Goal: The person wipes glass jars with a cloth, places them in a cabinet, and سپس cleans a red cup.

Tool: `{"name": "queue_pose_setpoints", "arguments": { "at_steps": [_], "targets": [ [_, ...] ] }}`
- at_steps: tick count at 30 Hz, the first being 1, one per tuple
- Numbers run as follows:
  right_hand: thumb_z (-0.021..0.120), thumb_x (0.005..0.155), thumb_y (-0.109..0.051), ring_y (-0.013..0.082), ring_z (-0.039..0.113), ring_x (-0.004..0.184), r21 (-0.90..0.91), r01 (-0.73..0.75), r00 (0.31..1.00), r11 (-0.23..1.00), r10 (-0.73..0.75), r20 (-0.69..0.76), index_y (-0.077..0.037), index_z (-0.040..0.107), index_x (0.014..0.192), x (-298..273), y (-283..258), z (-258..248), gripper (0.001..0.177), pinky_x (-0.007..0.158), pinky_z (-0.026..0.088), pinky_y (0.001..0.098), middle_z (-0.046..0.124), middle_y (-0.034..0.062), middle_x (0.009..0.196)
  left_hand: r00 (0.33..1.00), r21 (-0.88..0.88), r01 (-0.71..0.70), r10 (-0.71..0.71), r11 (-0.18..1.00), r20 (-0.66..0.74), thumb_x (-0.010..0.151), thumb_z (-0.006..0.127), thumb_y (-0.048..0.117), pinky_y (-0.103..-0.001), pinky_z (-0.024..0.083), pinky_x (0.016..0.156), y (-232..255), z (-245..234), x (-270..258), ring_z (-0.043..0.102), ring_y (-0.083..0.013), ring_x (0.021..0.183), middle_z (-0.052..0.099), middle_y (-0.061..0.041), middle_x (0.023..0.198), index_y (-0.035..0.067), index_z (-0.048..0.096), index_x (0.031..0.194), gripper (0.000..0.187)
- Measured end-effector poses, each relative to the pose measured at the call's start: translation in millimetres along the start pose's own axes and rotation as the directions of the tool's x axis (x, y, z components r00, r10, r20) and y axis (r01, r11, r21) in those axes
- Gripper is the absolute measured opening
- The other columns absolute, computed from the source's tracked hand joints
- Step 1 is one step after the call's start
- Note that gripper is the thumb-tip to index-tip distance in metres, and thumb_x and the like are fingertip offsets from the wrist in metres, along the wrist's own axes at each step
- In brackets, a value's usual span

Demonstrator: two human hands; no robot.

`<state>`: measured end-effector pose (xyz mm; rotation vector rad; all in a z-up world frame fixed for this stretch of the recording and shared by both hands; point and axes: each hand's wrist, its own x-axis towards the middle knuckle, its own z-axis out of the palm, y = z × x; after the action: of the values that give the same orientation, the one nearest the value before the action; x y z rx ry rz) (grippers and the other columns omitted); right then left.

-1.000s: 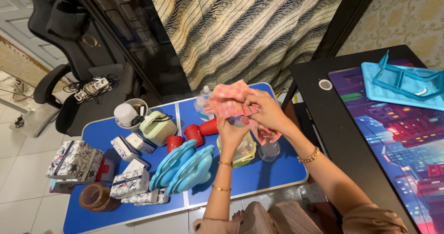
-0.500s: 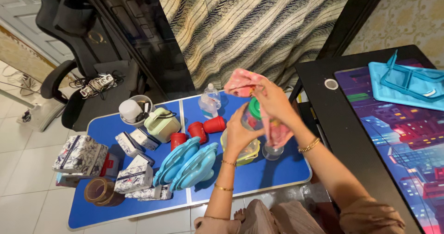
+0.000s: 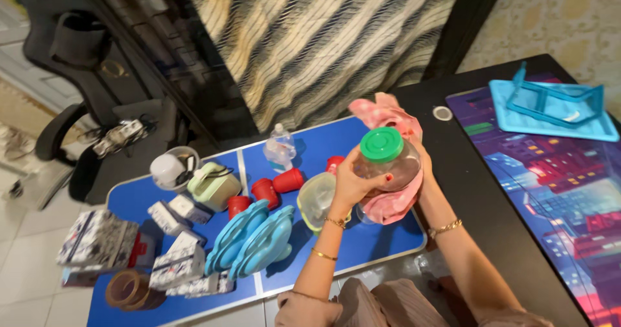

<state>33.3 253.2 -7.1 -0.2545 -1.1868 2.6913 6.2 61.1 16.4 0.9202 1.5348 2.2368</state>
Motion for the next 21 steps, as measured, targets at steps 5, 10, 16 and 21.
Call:
{"name": "queue_pose_setpoints", "arguments": {
  "at_steps": [5, 10, 16, 21],
  "targets": [
    [0.052, 0.107, -0.040, 0.0227, 0.068, 0.105, 0.016, 0.299, 0.893, 0.954, -0.273, -0.358, -0.001, 0.060, 0.130, -42.7, -4.0, -63.1, 0.046, 0.093, 0.056, 0.0357, 0.069, 0.0115, 0.121, 0.995, 0.052, 0.005, -0.010, 0.999, 0.097, 0.071, 0.095, 0.015, -0.031, 0.054, 0.095, -17.6, 36.4, 11.3, 0.065, -0.0124, 0.108, 0.072, -0.005, 0.121, 0.001, 0.061, 0.141, 0.079],
    [0.051, 0.110, -0.032, 0.0198, 0.067, 0.106, -0.168, 0.534, 0.704, 0.829, -0.546, -0.454, -0.002, 0.058, 0.130, -94.2, -25.6, -94.6, 0.037, 0.093, 0.055, 0.0340, 0.068, 0.0097, 0.119, 0.981, -0.103, 0.052, -0.031, 0.993, 0.192, 0.071, 0.094, 0.013, -0.031, 0.055, 0.097, -34.5, 83.8, 13.6, 0.066, -0.0123, 0.111, 0.071, -0.004, 0.123, 0.002, 0.058, 0.140, 0.078],
    [0.045, 0.117, -0.020, 0.0119, 0.061, 0.112, -0.562, 0.626, 0.398, 0.540, -0.841, -0.365, 0.001, 0.056, 0.134, -156.1, -55.7, -84.9, 0.029, 0.097, 0.052, 0.0271, 0.065, 0.0068, 0.126, 0.949, -0.138, 0.107, -0.059, 0.985, 0.310, 0.071, 0.093, 0.010, -0.031, 0.054, 0.102, -34.3, 143.7, 10.3, 0.065, -0.0132, 0.115, 0.070, -0.004, 0.126, 0.000, 0.058, 0.140, 0.079],
    [0.049, 0.113, -0.013, 0.0032, 0.057, 0.098, -0.778, 0.534, 0.252, 0.331, -0.941, -0.228, -0.002, 0.049, 0.145, -198.9, -90.7, -80.9, 0.034, 0.084, 0.049, 0.0209, 0.061, -0.0030, 0.115, 0.916, -0.015, 0.033, -0.025, 0.999, 0.400, 0.067, 0.096, 0.021, -0.031, 0.054, 0.103, -23.7, 188.7, 6.0, 0.065, -0.0122, 0.114, 0.071, -0.006, 0.126, -0.002, 0.059, 0.140, 0.085]
  ]
}}
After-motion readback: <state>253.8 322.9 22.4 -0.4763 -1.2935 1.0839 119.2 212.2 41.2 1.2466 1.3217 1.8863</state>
